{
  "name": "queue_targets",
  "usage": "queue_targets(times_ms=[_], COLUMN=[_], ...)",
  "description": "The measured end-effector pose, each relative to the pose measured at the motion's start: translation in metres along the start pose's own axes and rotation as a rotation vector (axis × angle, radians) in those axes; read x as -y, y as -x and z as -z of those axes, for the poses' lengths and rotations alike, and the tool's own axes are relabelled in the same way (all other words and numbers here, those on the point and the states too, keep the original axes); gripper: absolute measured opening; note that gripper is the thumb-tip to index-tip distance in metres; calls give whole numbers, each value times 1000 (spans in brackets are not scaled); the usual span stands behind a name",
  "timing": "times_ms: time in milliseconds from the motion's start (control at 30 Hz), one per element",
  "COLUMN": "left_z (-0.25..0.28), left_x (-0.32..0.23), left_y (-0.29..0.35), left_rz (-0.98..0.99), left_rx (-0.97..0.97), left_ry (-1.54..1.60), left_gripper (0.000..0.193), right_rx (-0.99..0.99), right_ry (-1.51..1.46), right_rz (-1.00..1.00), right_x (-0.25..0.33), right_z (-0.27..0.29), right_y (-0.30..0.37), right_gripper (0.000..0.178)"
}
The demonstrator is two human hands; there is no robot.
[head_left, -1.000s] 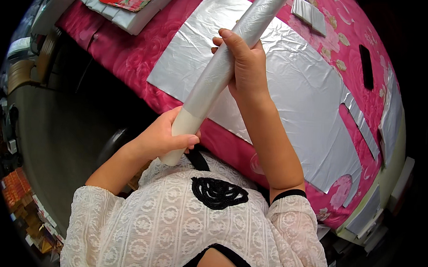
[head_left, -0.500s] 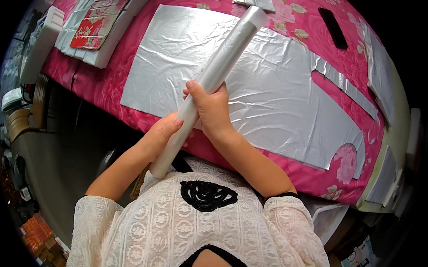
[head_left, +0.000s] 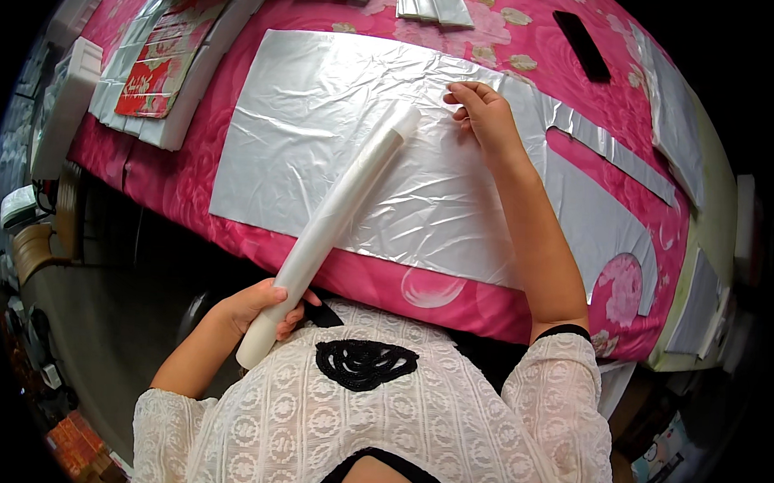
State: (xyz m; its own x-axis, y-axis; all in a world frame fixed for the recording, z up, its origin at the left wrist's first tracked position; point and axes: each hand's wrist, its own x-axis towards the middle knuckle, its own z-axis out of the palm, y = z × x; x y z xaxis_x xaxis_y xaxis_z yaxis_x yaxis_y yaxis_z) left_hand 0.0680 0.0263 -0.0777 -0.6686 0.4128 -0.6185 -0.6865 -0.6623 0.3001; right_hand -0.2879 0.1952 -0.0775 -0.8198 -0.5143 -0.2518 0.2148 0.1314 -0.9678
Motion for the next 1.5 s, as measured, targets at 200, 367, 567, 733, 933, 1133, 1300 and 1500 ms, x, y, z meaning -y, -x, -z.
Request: queue_targets(times_ms=[200,367,567,733,933,1133,1300,1500], left_z=[9,9,19,36,17,-69,-90,-53], left_x=[3,2,6,15,-28,-103,-116,-72], left_y=[-3,-3,9,40,46,-32,-88,-97], left_rz=[-3,-13,32,155,366,-202,-1025,-1038], left_rx=[23,7,-49,-97,36,-254,-368,314], left_ry=[-64,-155,-212,-376,-549,-1906,-2261,-2245], left_gripper=[64,69,78,68,48,51,53,72], right_rx=[311,538,225,-97,-48,214,277,327], right_ry=[323,313,335,365,315,300,350,397], right_rz=[-71,-91,74,114,175,204,103,108], right_x=[11,16,8,2,0,-4,4,3], right_z=[-22,-18,26,144,151,68,45,42], right_y=[10,5,-13,-41,-41,-37,-38,-48], right_gripper=[27,22,17,17,17,17,14,15])
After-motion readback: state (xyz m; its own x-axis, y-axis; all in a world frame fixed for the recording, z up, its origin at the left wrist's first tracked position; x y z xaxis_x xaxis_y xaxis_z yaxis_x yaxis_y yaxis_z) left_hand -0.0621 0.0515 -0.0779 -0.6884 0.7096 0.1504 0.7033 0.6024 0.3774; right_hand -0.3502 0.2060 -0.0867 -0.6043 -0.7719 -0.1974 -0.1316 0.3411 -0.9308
